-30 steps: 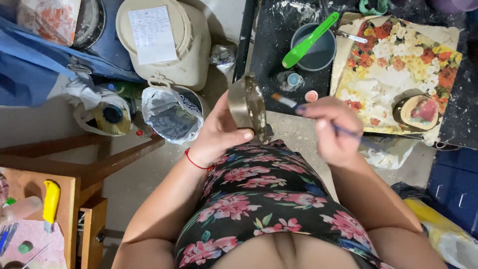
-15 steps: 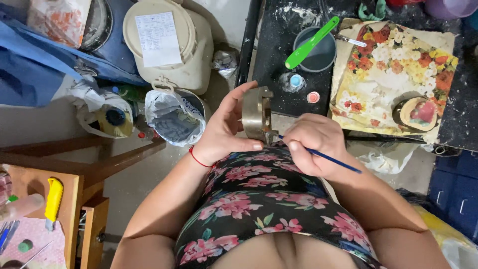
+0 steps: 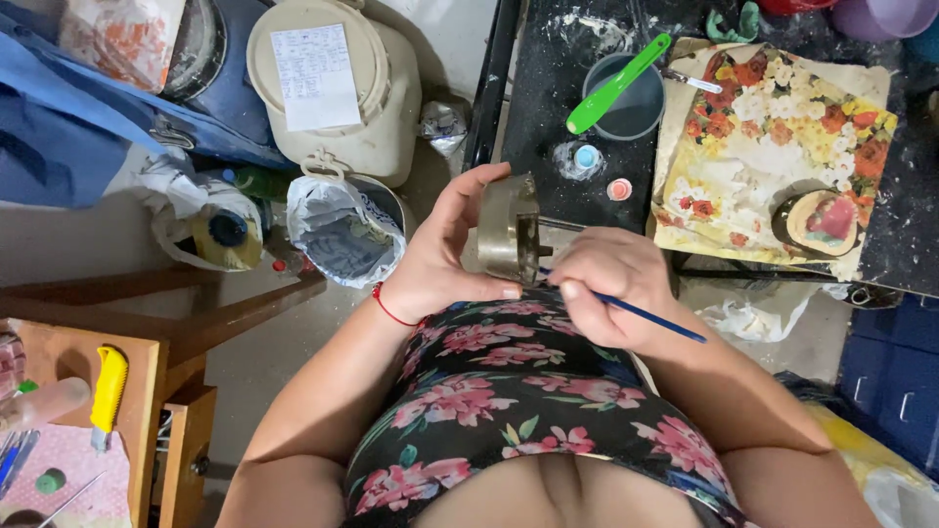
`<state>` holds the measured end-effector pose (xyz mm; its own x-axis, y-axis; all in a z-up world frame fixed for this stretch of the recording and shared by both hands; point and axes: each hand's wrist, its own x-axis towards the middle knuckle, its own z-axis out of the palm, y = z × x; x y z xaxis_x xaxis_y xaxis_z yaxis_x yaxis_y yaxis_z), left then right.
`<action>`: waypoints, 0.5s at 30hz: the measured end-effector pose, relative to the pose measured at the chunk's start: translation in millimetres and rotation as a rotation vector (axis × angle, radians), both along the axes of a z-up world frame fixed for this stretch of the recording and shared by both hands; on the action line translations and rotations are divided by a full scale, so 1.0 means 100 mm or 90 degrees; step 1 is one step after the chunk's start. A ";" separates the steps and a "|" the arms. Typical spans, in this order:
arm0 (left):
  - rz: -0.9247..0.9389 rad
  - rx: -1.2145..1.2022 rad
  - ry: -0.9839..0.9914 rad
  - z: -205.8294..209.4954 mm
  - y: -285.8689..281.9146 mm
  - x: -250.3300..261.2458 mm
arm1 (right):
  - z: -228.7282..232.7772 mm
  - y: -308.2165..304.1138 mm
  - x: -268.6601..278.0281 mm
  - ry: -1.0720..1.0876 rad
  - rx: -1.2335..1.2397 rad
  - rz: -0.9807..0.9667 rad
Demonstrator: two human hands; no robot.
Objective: The person paints a dental mold with a brush, dipping it into a small paint container and applying color to the teeth and gum areas. They also paint the interior of a metal dental tray and use a tool to scrape or clean the mold's surface.
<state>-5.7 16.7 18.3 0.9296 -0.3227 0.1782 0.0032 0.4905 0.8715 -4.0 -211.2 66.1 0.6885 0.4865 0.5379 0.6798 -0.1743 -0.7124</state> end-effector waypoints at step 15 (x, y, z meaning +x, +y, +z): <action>0.026 0.064 -0.091 0.11 0.04 0.04 | -0.24 -0.29 -0.13 0.051 0.028 -0.071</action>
<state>-1.5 21.0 29.2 0.9095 -0.3083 0.2788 -0.1427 0.3984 0.9060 -17.3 -240.6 42.5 0.7786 0.3822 0.4977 0.5982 -0.2124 -0.7727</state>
